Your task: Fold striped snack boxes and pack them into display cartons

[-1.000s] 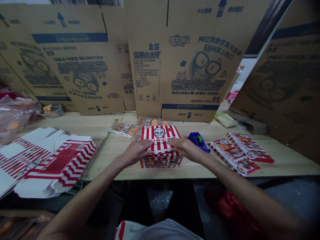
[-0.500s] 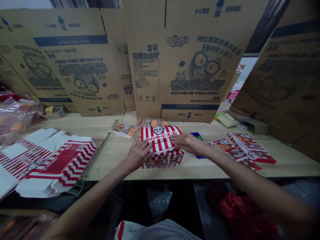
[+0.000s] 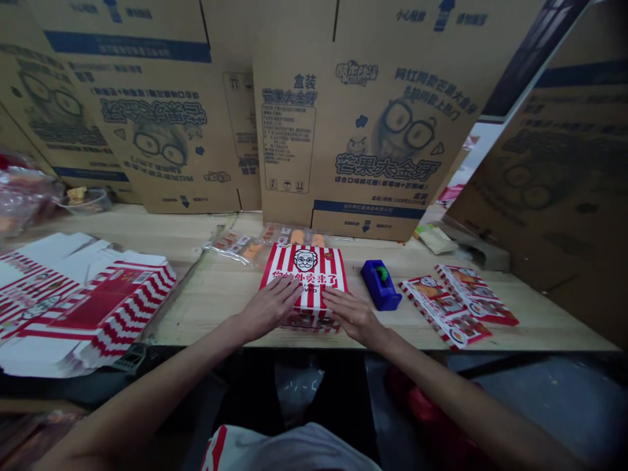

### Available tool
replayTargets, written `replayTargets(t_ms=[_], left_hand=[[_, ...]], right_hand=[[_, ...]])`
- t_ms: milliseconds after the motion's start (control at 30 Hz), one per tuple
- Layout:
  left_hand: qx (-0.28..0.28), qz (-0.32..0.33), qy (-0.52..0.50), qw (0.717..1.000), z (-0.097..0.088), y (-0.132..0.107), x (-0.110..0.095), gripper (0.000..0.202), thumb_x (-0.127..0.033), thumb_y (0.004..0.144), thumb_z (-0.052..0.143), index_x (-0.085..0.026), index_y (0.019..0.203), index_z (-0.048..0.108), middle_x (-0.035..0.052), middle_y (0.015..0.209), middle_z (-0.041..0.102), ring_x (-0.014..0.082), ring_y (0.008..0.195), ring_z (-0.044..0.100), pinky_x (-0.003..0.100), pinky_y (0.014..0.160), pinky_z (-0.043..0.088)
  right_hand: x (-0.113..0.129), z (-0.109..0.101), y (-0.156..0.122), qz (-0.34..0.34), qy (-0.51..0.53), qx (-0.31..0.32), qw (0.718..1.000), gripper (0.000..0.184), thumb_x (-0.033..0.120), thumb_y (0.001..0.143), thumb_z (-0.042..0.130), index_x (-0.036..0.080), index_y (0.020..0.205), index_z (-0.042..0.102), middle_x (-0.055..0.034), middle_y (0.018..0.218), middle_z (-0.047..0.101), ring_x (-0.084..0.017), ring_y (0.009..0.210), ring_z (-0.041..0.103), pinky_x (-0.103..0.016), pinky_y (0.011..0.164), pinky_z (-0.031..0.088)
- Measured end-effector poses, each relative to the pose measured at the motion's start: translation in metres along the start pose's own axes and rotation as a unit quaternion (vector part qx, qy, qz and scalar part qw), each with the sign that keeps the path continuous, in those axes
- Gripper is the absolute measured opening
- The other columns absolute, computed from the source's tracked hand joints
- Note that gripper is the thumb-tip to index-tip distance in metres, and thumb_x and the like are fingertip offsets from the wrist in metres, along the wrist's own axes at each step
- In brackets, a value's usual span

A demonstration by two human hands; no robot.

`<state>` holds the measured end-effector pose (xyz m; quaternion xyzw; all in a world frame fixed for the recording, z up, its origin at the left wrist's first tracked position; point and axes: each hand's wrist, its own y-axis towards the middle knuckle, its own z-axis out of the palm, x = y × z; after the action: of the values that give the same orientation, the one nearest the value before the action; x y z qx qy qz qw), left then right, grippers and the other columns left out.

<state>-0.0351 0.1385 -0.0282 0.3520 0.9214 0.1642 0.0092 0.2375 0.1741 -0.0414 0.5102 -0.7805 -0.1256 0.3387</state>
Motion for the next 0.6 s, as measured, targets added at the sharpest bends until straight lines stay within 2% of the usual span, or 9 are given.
replayTargets(t_ms=[133, 167, 200, 333, 433, 500, 600], left_hand=[[-0.038, -0.016, 0.003, 0.999, 0.013, -0.006, -0.003, 0.044, -0.025, 0.093, 0.047, -0.011, 0.135, 0.047, 0.0188, 0.135, 0.055, 0.0297, 0.132, 0.045, 0.049, 0.110, 0.035], [-0.053, -0.016, 0.002, 0.998, 0.015, -0.007, -0.003, 0.043, -0.023, 0.094, 0.045, -0.012, 0.135, 0.047, 0.0185, 0.134, 0.056, 0.0292, 0.131, 0.047, 0.048, 0.109, 0.037], [-0.069, -0.012, -0.003, 0.998, 0.018, -0.009, -0.003, 0.042, -0.020, 0.094, 0.044, -0.012, 0.135, 0.048, 0.0179, 0.132, 0.058, 0.0285, 0.129, 0.048, 0.048, 0.109, 0.039], [-0.119, -0.006, -0.047, 0.992, 0.026, -0.013, 0.000, 0.043, -0.016, 0.093, 0.042, -0.017, 0.134, 0.050, 0.0148, 0.129, 0.061, 0.0273, 0.127, 0.052, 0.047, 0.106, 0.043], [-0.150, -0.022, -0.058, 0.987, 0.031, -0.014, 0.002, 0.042, -0.019, 0.092, 0.044, -0.021, 0.134, 0.051, 0.0132, 0.131, 0.060, 0.0285, 0.126, 0.052, 0.048, 0.105, 0.045], [-0.167, -0.024, -0.043, 0.985, 0.034, -0.012, 0.004, 0.041, -0.019, 0.092, 0.045, -0.022, 0.132, 0.054, 0.0127, 0.130, 0.061, 0.0286, 0.125, 0.053, 0.048, 0.103, 0.046], [-0.178, -0.018, -0.007, 0.984, 0.038, -0.006, 0.005, 0.038, -0.019, 0.091, 0.047, -0.022, 0.127, 0.058, 0.0128, 0.127, 0.063, 0.0288, 0.122, 0.056, 0.046, 0.100, 0.049]], right_hand=[[-0.002, 0.011, -0.010, 0.025, -0.065, -0.020, 0.997, 0.038, 0.016, 0.093, 0.047, 0.031, 0.127, 0.058, -0.0045, 0.126, 0.063, -0.025, 0.128, 0.050, -0.063, 0.116, 0.010], [-0.002, 0.014, -0.011, 0.032, -0.071, -0.026, 0.997, 0.038, 0.016, 0.093, 0.046, 0.031, 0.126, 0.058, -0.0043, 0.125, 0.063, -0.025, 0.127, 0.051, -0.063, 0.116, 0.007], [-0.002, 0.016, -0.011, 0.037, -0.068, -0.033, 0.996, 0.038, 0.016, 0.093, 0.045, 0.031, 0.125, 0.059, -0.0047, 0.125, 0.064, -0.025, 0.126, 0.052, -0.063, 0.116, 0.010], [0.007, 0.028, -0.004, 0.066, -0.005, -0.083, 0.994, 0.033, 0.021, 0.094, 0.043, 0.029, 0.116, 0.066, -0.0060, 0.120, 0.067, -0.022, 0.121, 0.057, -0.053, 0.111, 0.033], [0.007, 0.033, -0.003, 0.127, 0.022, -0.164, 0.978, 0.025, 0.029, 0.093, 0.048, 0.029, 0.107, 0.069, -0.0052, 0.116, 0.069, -0.021, 0.116, 0.060, -0.049, 0.111, 0.036], [-0.006, 0.024, -0.012, 0.205, 0.016, -0.257, 0.944, 0.026, 0.035, 0.091, 0.051, 0.025, 0.107, 0.068, -0.0085, 0.120, 0.066, -0.022, 0.118, 0.058, -0.046, 0.108, 0.038], [-0.040, -0.009, -0.040, 0.386, -0.015, -0.386, 0.838, 0.035, 0.043, 0.086, 0.050, 0.018, 0.104, 0.066, -0.0144, 0.122, 0.063, -0.026, 0.119, 0.053, -0.045, 0.100, 0.043]])
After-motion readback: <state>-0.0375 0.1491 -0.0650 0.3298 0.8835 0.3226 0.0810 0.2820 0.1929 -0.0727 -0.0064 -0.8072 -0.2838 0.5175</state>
